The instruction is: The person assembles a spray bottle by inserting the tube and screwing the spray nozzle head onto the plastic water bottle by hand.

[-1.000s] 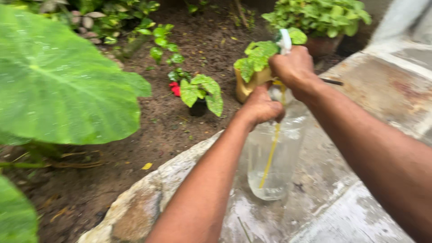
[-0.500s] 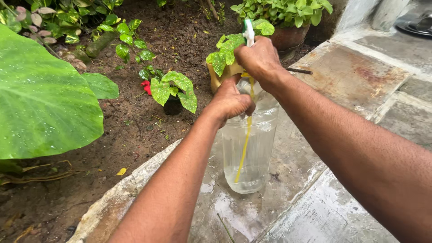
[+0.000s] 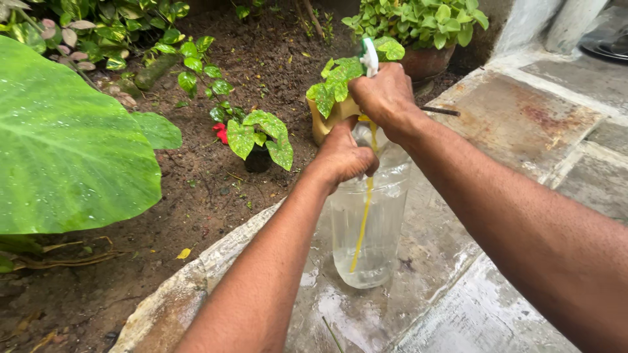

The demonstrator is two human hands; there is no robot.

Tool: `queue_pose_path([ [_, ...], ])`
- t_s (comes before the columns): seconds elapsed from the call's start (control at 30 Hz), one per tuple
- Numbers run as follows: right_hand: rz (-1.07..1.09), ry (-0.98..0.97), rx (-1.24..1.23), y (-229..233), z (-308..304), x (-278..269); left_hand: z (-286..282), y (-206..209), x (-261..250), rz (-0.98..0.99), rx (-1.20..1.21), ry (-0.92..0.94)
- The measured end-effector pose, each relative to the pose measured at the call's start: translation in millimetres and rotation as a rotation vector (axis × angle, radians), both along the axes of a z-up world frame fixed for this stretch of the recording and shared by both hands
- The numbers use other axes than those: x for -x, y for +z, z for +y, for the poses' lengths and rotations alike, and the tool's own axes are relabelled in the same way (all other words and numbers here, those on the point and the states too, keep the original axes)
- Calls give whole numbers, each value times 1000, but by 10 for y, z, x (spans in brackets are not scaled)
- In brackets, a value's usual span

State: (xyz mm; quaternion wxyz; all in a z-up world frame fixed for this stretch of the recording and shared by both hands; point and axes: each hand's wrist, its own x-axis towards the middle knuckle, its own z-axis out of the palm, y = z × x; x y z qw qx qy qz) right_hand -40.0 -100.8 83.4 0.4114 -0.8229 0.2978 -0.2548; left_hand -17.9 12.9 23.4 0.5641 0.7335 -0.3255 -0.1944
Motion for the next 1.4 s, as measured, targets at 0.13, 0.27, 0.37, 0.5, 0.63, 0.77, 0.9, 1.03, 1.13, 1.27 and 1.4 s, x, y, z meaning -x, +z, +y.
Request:
queue_pose_path([
  [0.13, -75, 37, -32, -50, -9, 12, 36, -18, -23, -7, -16, -34],
  [0.27, -143, 127, -23, -55, -11, 3, 10, -32, -25, 28, -22, -24],
  [0.37, 2, 30, -64, -3, 3, 18, -8, -58, 2, -41, 12, -10],
  [0.5, 3, 36, -84, -45, -17, 23, -13, -64, 1, -30, -9, -8],
  [0.63, -151, 164, -84, -65, -35, 7, 55, -40, -7, 5, 35, -58],
  [0.77, -57, 65, -71, -40, -12, 17, 19, -40, 29, -8, -4, -25],
  [0.9, -63, 92, -82, -93, -59, -16, 1, -71, -21, -1, -19, -32],
  [1.03, -189, 159, -39, -149, -199, -153, -62, -143, -181, 26, 31, -41],
  [1.13, -128, 91, -28, -249, -227, -105, -101, -295, -106, -7, 96, -66],
  [1.27, -179, 158, -53, -203, -195, -127, -39, -114, -44, -70, -16, 15],
  [1.4, -285, 298, -110, -198, -237, -120, -9, 4, 4, 19, -23, 0],
])
